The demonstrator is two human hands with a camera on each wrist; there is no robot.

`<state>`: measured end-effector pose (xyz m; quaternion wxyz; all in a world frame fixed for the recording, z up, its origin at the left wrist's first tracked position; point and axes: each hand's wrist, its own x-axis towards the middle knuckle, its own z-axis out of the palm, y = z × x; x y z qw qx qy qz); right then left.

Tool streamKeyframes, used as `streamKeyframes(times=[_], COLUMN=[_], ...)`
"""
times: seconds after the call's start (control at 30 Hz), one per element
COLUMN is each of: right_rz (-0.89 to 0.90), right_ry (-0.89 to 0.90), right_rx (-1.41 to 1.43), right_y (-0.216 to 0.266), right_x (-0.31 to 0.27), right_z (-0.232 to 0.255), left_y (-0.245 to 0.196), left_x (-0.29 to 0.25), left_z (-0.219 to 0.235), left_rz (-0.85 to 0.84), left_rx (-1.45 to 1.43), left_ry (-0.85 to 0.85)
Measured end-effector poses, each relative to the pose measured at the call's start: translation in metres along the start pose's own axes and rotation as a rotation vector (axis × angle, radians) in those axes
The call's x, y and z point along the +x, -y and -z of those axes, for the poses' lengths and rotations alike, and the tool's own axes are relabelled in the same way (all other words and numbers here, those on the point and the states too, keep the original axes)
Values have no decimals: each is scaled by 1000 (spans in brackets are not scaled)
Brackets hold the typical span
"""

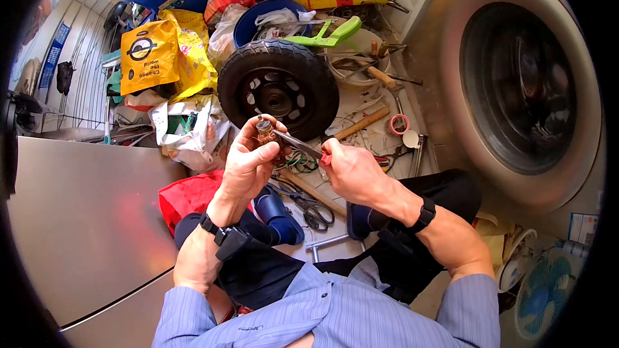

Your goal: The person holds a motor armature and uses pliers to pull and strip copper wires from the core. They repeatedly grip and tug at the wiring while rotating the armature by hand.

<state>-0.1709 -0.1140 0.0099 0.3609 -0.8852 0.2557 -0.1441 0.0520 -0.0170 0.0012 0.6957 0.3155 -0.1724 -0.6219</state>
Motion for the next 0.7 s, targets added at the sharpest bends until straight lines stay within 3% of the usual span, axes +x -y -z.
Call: streamKeyframes(times=[0.37,0.5,0.67,0.7], right_rz=[-152,-96,41,-24], right_ry=[-48,-54,-8,49], right_rx=[208,103,-245,-263], right_y=[3,-8,-10,-10], right_x=[5,2,0,-1], right_z=[22,33,38,39], left_y=[10,9,10,11], left_x=[10,9,11,11], left_z=[-5,-3,2,2], left_rz=[79,107,95,98], left_rx=[-41,-38,16,14], left_ry=[82,39,20,18])
